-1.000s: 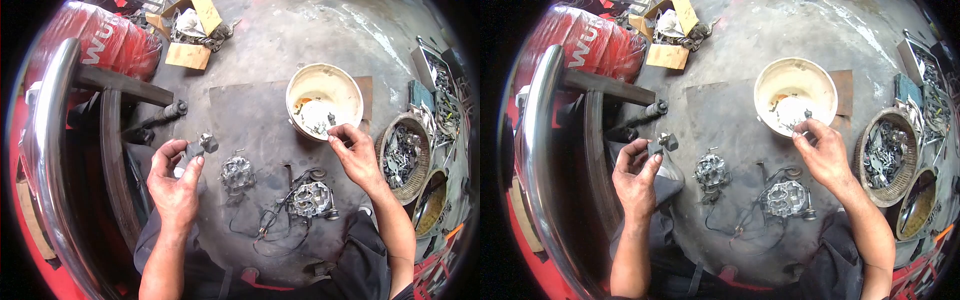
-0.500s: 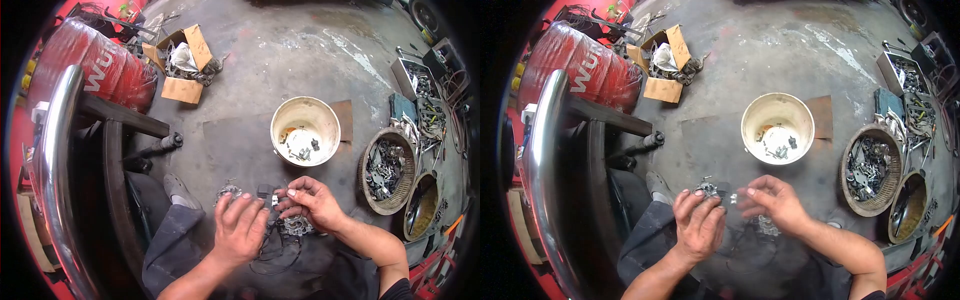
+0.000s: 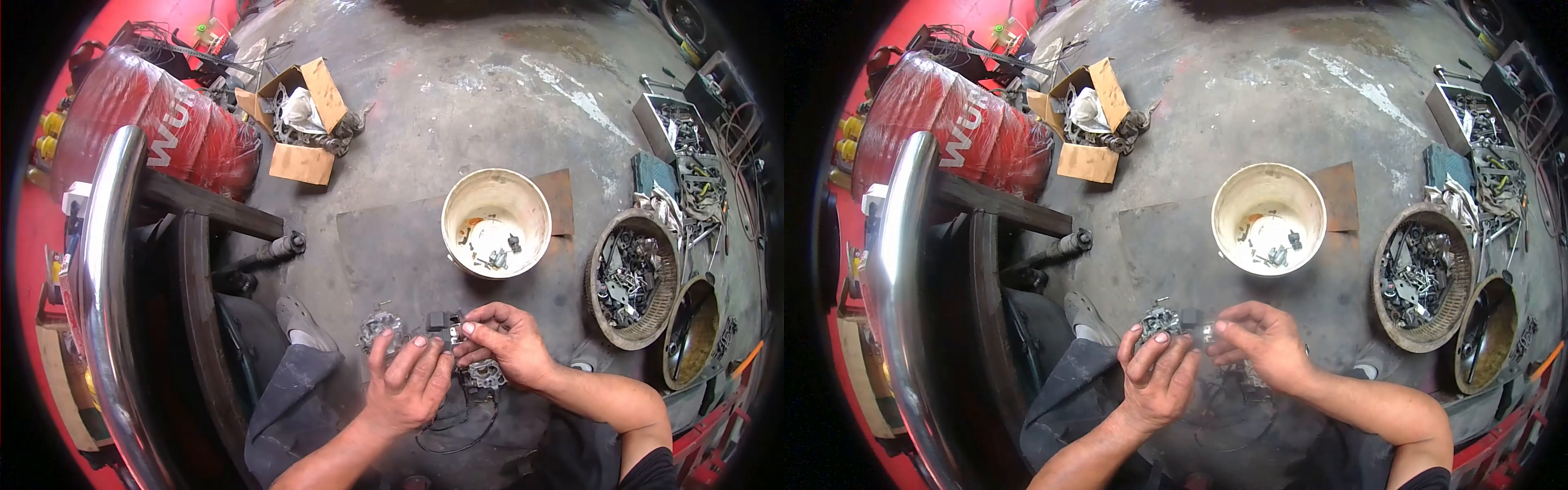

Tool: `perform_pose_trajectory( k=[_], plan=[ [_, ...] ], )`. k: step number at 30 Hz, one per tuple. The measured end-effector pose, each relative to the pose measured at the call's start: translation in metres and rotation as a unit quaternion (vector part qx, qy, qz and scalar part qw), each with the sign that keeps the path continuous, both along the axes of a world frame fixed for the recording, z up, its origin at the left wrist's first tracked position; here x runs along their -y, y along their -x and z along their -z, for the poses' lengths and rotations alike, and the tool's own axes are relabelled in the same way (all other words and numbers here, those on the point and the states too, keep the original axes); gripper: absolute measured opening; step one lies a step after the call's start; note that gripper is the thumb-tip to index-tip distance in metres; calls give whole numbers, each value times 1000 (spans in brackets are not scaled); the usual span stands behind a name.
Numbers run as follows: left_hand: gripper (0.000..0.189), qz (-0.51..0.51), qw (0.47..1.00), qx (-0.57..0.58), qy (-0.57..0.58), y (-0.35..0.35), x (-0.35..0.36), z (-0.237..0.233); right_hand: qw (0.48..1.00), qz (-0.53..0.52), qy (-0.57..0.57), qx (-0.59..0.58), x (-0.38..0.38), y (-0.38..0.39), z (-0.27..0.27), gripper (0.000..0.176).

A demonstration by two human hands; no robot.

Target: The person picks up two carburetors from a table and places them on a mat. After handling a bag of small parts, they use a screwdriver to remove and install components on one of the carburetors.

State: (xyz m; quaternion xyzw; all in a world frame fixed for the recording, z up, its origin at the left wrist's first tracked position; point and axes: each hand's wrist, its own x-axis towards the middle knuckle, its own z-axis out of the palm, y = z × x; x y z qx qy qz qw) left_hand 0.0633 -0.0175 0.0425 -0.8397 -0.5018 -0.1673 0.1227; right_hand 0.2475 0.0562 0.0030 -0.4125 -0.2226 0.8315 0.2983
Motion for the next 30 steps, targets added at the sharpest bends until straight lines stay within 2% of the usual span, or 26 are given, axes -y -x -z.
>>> perform_pose_trajectory(
  k=[10,13,16,19,30],
  plan=[
    [15,5,1000,-4,6,-4,5,3,998,48,-44,-16,8,7,11,17],
    [12,7,1000,3,9,-3,8,6,991,33,-131,24,9,5,7,18],
    [11,8,1000,12,4,-1,9,8,984,41,-172,34,10,5,2,19],
    [11,8,1000,17,1,-1,8,6,990,45,-131,17,9,5,-1,19],
    [15,20,999,27,32,-3,8,3,993,16,-114,32,7,1,7,16]
  ],
)
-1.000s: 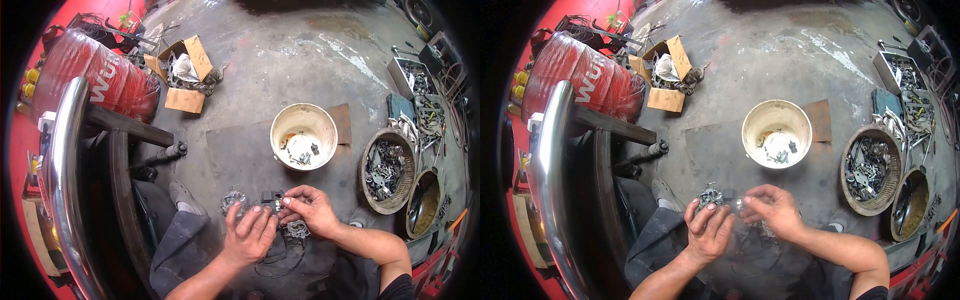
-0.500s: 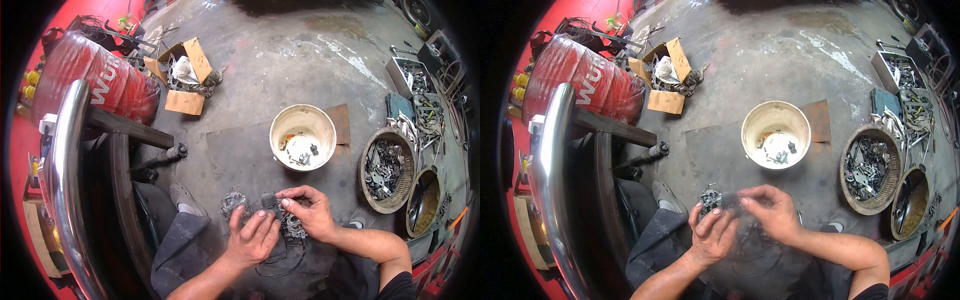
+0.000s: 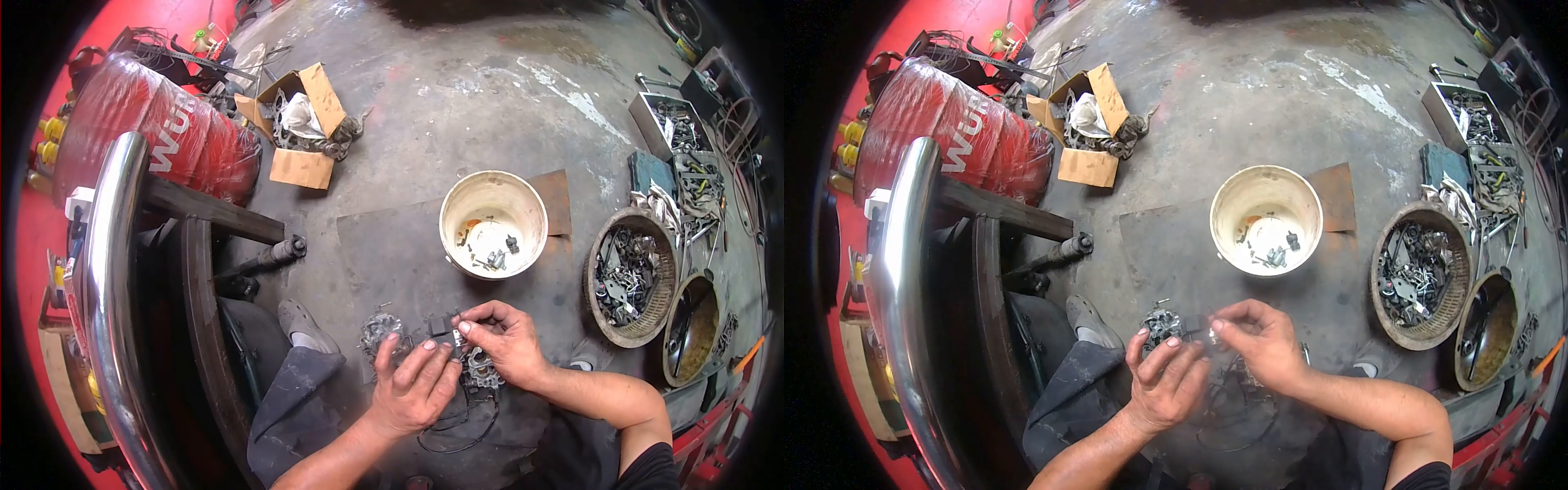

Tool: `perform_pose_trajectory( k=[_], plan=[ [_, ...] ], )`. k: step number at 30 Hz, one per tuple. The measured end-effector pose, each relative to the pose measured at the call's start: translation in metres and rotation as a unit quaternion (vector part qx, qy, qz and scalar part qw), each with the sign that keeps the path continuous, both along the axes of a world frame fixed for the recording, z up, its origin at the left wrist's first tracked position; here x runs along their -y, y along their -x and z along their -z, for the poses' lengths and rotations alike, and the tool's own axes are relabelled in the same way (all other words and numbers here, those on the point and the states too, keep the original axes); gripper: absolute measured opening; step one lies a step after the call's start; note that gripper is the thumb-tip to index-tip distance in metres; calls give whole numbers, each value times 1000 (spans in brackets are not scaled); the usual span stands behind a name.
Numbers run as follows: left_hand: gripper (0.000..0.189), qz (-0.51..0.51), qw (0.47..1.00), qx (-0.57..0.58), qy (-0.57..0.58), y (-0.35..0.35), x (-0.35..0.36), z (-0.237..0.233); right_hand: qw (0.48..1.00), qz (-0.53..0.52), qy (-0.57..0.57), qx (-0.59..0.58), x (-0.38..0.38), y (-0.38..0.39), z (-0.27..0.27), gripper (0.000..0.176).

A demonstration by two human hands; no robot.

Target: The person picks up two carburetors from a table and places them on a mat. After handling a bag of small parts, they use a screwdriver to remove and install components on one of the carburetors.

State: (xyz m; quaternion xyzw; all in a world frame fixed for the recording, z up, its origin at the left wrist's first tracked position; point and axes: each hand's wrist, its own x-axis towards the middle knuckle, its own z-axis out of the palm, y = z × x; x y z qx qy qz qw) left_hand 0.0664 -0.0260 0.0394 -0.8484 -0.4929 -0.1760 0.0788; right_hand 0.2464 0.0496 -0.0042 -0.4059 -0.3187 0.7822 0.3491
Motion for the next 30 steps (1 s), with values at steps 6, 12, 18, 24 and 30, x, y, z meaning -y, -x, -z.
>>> perform_pose_trajectory(
  k=[6,12,18,24,30],
  plan=[
    [15,8,1000,-5,8,-1,0,1,1000,-3,-13,12,2,2,-3,15],
    [16,13,1000,-7,15,-3,-2,1,1000,-5,-21,19,1,2,-6,15],
    [17,63,998,10,4,-5,2,-3,1000,-6,15,7,-1,0,-3,15],
    [28,140,987,47,61,-15,31,-10,1000,-5,13,25,-1,0,1,15],
    [29,205,970,75,109,-22,29,-34,990,44,-48,125,-44,-12,3,14]
  ],
)
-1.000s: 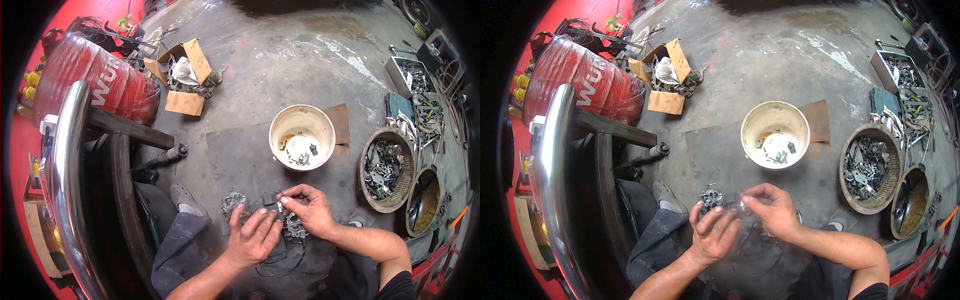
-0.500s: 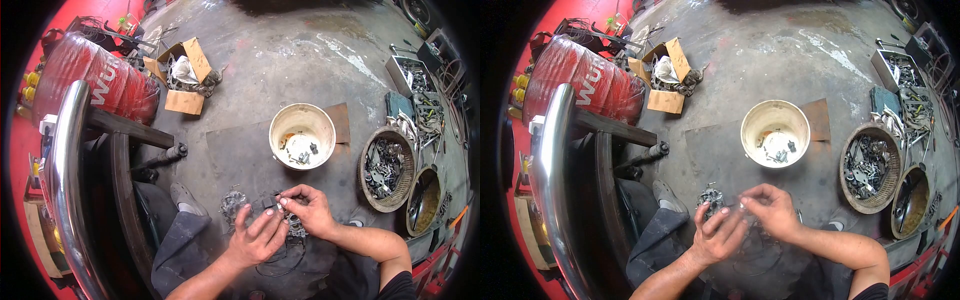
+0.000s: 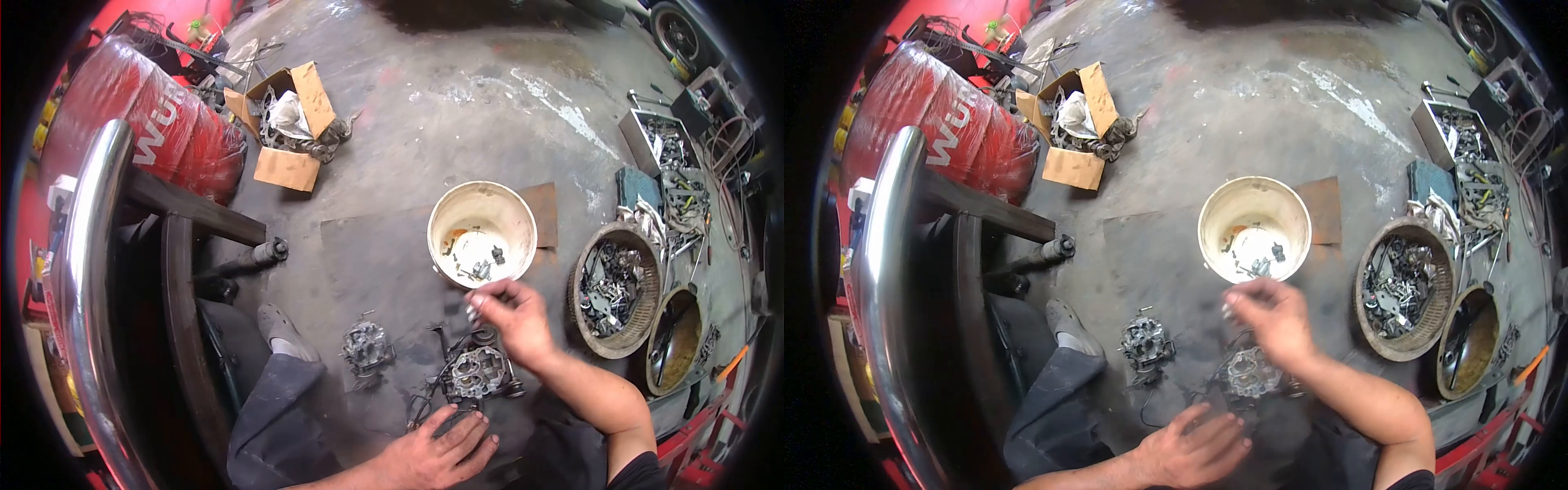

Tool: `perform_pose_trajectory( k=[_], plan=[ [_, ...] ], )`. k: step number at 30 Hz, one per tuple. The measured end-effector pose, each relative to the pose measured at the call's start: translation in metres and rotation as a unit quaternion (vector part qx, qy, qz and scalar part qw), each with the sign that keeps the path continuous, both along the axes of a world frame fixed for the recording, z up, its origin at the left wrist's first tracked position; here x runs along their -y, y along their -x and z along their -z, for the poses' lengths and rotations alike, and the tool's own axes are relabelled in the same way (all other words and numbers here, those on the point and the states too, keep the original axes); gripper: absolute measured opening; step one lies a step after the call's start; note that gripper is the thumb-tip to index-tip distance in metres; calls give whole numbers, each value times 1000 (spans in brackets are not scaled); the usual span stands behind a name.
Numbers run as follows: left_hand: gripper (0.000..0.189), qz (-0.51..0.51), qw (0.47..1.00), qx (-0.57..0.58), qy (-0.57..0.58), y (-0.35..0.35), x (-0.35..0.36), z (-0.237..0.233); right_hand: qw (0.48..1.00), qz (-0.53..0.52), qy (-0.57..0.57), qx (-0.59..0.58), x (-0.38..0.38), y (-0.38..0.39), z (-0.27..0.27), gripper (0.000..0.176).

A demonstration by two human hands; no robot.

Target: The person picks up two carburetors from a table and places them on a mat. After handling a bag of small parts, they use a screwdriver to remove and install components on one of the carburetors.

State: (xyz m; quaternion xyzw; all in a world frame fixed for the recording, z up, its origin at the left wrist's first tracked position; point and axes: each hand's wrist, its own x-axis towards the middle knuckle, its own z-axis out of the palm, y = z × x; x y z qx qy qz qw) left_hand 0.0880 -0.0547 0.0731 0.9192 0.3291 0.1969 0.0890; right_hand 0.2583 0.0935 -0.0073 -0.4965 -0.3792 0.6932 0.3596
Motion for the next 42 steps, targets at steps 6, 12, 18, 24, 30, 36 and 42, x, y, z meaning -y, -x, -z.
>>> perform_pose_trajectory(
  k=[6,12,18,24,30,36,42],
  plan=[
    [34,-30,999,-12,44,6,7,-2,957,-53,-152,239,-105,-11,42,19],
    [33,-65,995,57,42,11,1,-11,890,-170,-167,389,-165,18,122,17],
    [31,-87,992,67,60,24,6,-13,835,-239,-203,451,-178,30,159,16],
    [30,-106,991,44,68,30,12,-11,833,-258,-196,449,-182,23,186,19],
    [31,-114,990,26,74,28,11,-10,794,-230,-217,519,-186,11,199,20],
    [38,-76,993,-27,87,26,6,-4,725,-179,-186,638,-194,-7,212,29],
    [44,-80,987,-10,137,23,23,13,747,-153,-288,580,-166,30,141,51]
  ],
)
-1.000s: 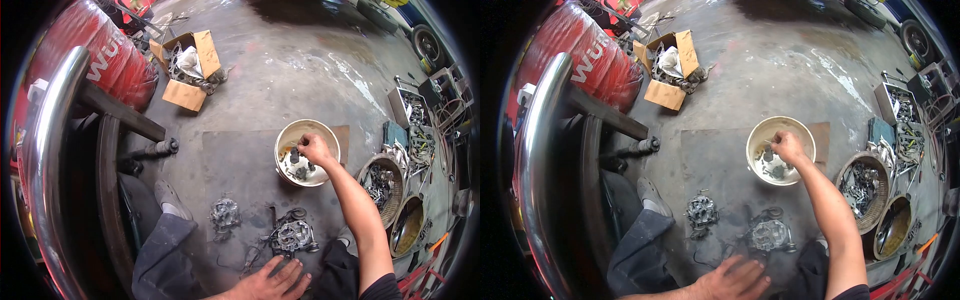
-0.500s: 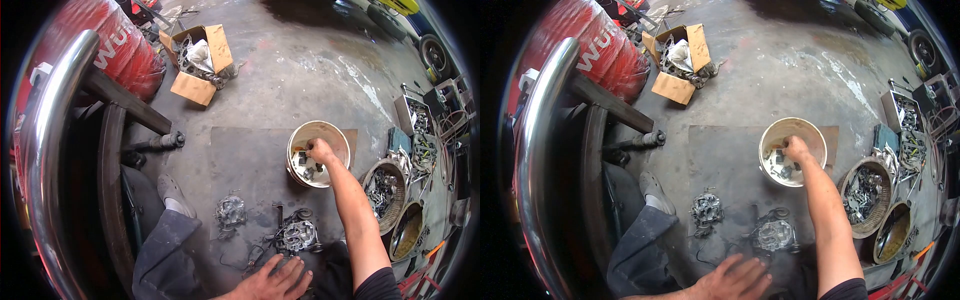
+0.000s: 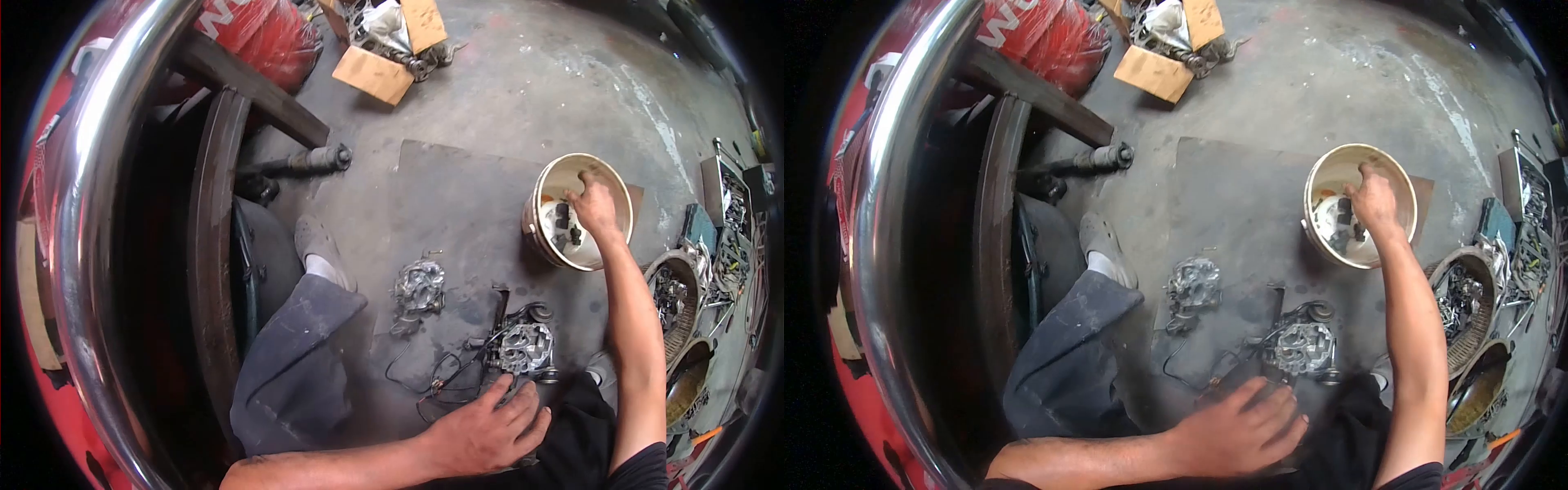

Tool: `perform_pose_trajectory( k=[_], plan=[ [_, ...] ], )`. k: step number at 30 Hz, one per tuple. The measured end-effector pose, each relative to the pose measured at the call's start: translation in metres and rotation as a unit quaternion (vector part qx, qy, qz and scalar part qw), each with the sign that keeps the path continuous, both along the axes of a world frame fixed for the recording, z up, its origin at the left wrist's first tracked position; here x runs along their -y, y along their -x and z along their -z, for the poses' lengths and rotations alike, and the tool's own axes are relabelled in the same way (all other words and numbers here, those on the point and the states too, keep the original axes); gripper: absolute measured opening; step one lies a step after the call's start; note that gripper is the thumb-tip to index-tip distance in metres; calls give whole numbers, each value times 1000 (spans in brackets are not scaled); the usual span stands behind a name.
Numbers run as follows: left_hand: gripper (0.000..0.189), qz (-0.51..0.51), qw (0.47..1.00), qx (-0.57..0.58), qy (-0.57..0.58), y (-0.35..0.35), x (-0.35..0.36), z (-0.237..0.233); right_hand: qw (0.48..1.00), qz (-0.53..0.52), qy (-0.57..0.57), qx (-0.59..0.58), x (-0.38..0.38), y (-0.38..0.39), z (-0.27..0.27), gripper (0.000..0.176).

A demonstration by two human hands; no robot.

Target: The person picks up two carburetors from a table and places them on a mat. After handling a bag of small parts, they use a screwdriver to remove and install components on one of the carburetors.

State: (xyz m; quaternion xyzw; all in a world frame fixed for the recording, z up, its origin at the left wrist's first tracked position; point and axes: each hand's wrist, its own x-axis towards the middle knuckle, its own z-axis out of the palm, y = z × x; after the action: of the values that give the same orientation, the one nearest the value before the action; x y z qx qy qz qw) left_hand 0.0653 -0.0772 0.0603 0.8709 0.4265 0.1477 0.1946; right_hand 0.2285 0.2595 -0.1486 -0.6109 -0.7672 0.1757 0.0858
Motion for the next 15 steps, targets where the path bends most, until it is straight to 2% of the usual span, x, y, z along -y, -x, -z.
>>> perform_pose_trajectory(
  k=[2,4,5,6,7,8,9,12,15],
  plan=[
    [43,20,999,-6,25,-1,3,1,997,-31,26,-67,30,27,-56,45],
    [42,8,1000,12,28,1,7,5,971,-82,-42,-222,81,52,-94,31],
    [41,5,999,6,38,2,8,4,958,-127,-69,-248,106,60,-94,27],
    [41,2,999,-2,47,4,9,3,957,-129,38,-258,133,70,-98,25],
    [41,-1,999,-9,47,4,10,4,946,-165,35,-276,156,78,-84,24],
    [40,-2,999,-16,46,5,10,6,939,-172,136,-263,173,85,-68,24],
    [40,-2,999,-23,46,5,10,7,941,-175,176,-232,189,90,-37,24],
    [41,25,996,-51,62,5,9,8,949,-181,201,-161,217,107,19,28],
    [34,-19,997,-28,70,5,7,-2,948,-199,203,-145,226,126,25,29]
  ],
)
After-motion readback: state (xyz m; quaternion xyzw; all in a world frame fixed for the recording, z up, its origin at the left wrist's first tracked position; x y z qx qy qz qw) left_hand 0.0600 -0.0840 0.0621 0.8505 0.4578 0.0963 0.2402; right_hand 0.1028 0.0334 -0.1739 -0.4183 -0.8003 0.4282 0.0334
